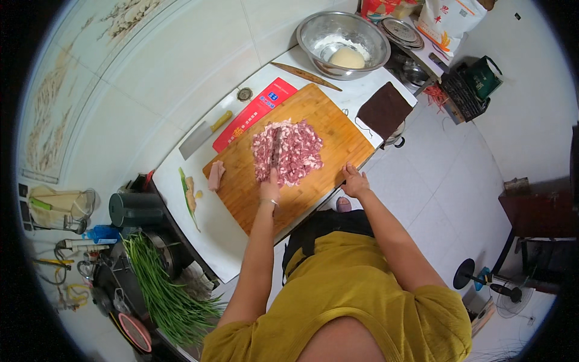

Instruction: The person uses a cleaver to chop a pile of raw meat on a wooden cutting board. They repeatedly slice and mince the meat into smaller pieces, occasionally gathering the meat back into a pile to continue chopping.

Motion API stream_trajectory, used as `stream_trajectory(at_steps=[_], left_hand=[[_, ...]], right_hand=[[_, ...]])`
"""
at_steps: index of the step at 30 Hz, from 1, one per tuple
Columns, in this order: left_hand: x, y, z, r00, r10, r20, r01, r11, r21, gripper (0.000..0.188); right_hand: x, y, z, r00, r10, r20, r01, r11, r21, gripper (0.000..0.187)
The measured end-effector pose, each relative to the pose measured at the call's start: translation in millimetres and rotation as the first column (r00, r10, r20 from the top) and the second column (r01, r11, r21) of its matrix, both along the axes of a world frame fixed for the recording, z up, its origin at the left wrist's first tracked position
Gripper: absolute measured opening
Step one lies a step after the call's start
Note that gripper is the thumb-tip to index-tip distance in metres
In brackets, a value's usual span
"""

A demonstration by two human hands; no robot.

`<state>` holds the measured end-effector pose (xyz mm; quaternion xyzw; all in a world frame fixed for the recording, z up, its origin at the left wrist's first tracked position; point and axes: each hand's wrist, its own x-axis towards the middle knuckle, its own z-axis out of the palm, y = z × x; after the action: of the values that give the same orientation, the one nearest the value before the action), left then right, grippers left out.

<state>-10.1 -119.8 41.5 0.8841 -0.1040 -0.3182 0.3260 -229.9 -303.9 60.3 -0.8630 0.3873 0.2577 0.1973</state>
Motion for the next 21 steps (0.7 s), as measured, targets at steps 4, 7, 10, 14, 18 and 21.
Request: stream_trajectory(at_steps=[4,7,10,14,18,21], left_hand=[[8.8,-12.9,57.8,0.997,0.032,-0.067,-0.044,0.980,-0.194,0.069],[-2.9,-8.6,58.6,0.998,0.003,-0.061,-0.015,0.980,-0.199,0.068],[-0.6,-2.5,1.7,0.998,-0.054,0.039,0.053,0.998,0.041,0.068],[2.5,-15.6,40.4,0.996,-0.009,-0.094,-0.006,0.988,-0.152,0.067],[-13.0,-8.1,52.6,0.998,-0.067,0.003,0.066,0.977,-0.201,0.064],[-10.4,2.7,-72.9,0.929,0.025,0.368,-0.011,0.999,-0.042,0.066]], right_hand=[[-3.5,-1.6,-4.4,1.000,0.008,0.010,-0.008,1.000,-0.001,0.073],[-5.5,-3.3,-11.7,1.000,-0.005,0.019,0.005,1.000,-0.009,0.075],[-1.9,1.0,-9.2,1.000,0.008,0.029,-0.009,1.000,0.004,0.075],[-2.1,-2.0,-1.7,1.000,-0.005,-0.015,0.005,1.000,0.021,0.072],[-6.9,-2.0,-16.2,1.000,0.005,0.027,-0.004,0.999,-0.041,0.075],[1.1,-1.0,-11.5,0.999,0.030,0.034,-0.030,0.999,-0.023,0.075]])
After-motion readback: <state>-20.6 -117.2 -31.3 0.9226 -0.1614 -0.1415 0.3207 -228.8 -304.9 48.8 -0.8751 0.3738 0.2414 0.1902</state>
